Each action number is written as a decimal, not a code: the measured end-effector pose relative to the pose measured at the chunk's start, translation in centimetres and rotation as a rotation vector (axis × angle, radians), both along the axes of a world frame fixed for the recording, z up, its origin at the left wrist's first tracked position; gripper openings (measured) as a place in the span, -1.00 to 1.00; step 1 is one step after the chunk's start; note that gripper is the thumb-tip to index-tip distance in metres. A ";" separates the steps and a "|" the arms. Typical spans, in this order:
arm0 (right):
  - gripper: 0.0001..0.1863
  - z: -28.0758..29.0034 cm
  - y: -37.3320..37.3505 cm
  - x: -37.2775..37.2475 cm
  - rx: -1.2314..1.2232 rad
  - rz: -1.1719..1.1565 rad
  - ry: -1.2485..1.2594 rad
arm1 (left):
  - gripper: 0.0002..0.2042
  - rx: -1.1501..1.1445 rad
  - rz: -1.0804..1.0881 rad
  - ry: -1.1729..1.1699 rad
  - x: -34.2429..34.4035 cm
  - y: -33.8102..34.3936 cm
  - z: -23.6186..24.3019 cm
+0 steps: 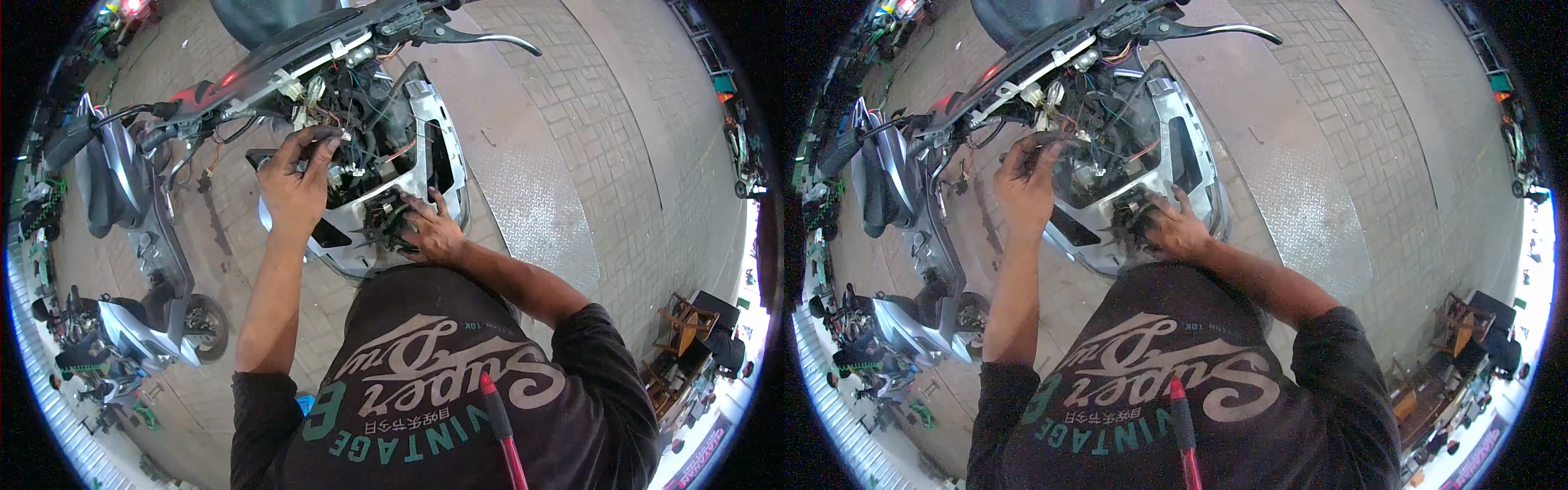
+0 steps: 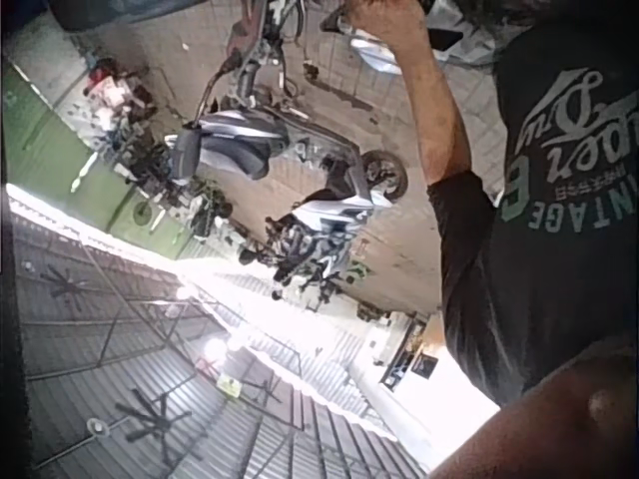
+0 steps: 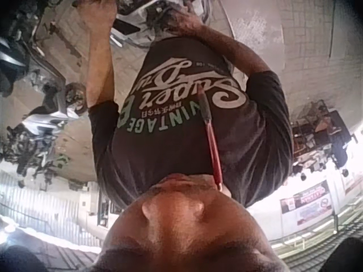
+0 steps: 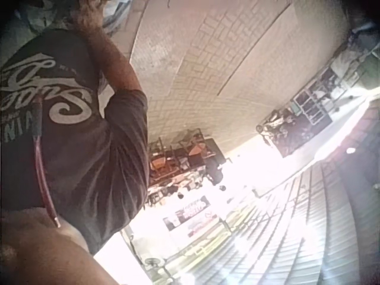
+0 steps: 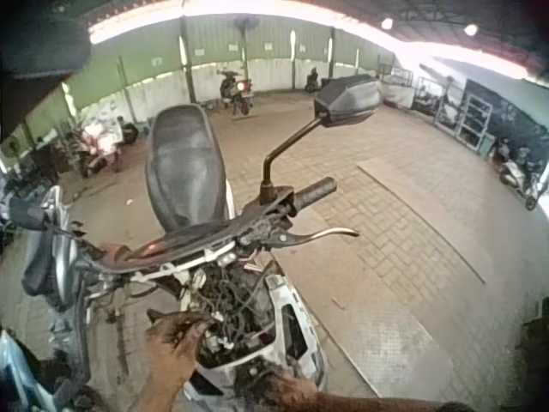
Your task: The person repairs electrical wiring on a motorcycle by stripping wire insulation with pliers, connecting wires by hand, and securing the connections with electrical tape.
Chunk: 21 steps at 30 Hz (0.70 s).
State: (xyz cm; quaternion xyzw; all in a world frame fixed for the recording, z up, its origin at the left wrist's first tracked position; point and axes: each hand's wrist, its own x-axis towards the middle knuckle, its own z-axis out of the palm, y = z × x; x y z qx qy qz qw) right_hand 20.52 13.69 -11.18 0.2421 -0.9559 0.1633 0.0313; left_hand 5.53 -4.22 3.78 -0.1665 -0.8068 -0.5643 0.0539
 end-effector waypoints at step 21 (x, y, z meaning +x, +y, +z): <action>-0.80 4.8 -4.5 -8.3 0.320 0.005 -0.369 | -0.87 0.242 -0.033 -0.104 0.8 -0.3 -0.4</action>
